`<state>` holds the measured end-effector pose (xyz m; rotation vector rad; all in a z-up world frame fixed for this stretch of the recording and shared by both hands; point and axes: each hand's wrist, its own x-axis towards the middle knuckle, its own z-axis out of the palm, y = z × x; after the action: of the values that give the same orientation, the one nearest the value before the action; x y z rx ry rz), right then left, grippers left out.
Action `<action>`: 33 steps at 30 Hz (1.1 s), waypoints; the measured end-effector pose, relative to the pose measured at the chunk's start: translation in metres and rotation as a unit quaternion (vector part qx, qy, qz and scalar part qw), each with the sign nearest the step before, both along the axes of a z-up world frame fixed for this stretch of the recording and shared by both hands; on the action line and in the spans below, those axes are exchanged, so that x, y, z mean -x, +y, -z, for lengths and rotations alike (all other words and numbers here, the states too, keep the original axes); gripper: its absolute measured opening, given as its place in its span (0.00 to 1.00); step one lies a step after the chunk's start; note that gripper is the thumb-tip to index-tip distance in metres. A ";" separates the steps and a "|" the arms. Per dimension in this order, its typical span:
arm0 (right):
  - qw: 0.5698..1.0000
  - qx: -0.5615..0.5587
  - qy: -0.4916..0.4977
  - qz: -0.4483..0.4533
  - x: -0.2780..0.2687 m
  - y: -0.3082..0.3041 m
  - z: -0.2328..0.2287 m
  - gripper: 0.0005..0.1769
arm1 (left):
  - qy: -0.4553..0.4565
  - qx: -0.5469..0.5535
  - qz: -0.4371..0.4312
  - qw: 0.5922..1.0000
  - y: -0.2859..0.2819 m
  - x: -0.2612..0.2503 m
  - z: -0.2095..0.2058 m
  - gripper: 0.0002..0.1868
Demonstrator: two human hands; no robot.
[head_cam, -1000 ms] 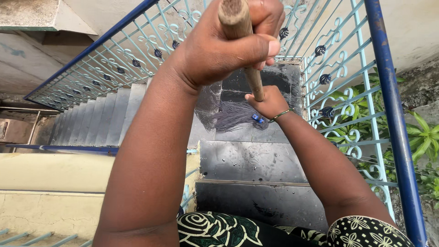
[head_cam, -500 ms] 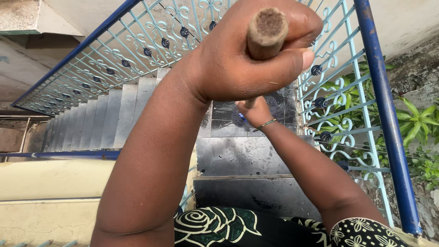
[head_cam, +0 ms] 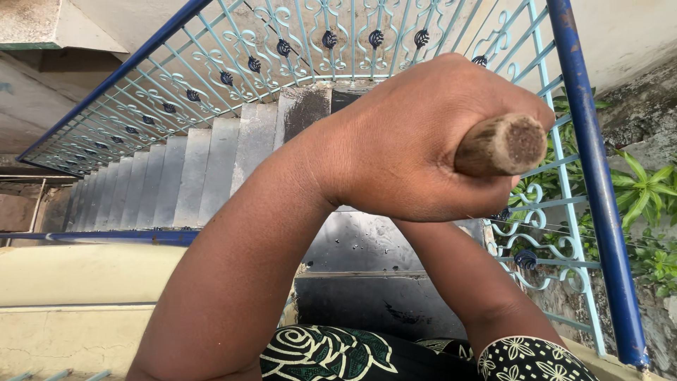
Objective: The person wrings out a mop in a bucket of water and mops a tiled balcony walkway and a set of stairs using the mop by hand.
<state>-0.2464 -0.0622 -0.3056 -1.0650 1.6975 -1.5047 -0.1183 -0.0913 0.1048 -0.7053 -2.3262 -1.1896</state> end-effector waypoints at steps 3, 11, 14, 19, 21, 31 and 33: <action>0.999 -0.011 -0.006 0.036 0.038 0.016 0.007 0.06 | 0.011 -0.024 0.031 0.999 -0.003 0.006 0.008 0.06; 0.988 -0.068 -0.031 0.135 0.137 0.062 0.038 0.07 | -0.085 -0.080 0.014 0.993 -0.008 0.031 0.080 0.13; 0.980 -0.100 -0.020 0.174 0.137 0.048 0.047 0.08 | -0.068 -0.084 -0.001 0.994 -0.007 0.028 0.110 0.13; 0.965 -0.006 0.179 0.192 0.085 0.010 0.063 0.06 | -0.096 -0.050 -0.135 0.985 0.008 -0.029 0.131 0.16; 0.974 0.122 0.124 0.146 0.056 -0.022 0.079 0.10 | -0.105 -0.021 -0.159 0.981 0.011 -0.049 0.130 0.13; 0.961 -0.073 0.256 -0.077 0.040 -0.029 0.020 0.07 | -0.074 -0.003 -0.145 0.987 0.031 -0.058 0.160 0.13; 0.958 -0.060 0.278 -0.024 0.058 -0.010 0.019 0.09 | -0.103 -0.037 -0.148 0.983 0.032 -0.054 0.174 0.14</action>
<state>-0.3044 -0.0725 -0.3244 -1.5505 2.0815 -1.1096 -0.0646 -0.0596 -0.0689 -0.2060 -2.4318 -1.2500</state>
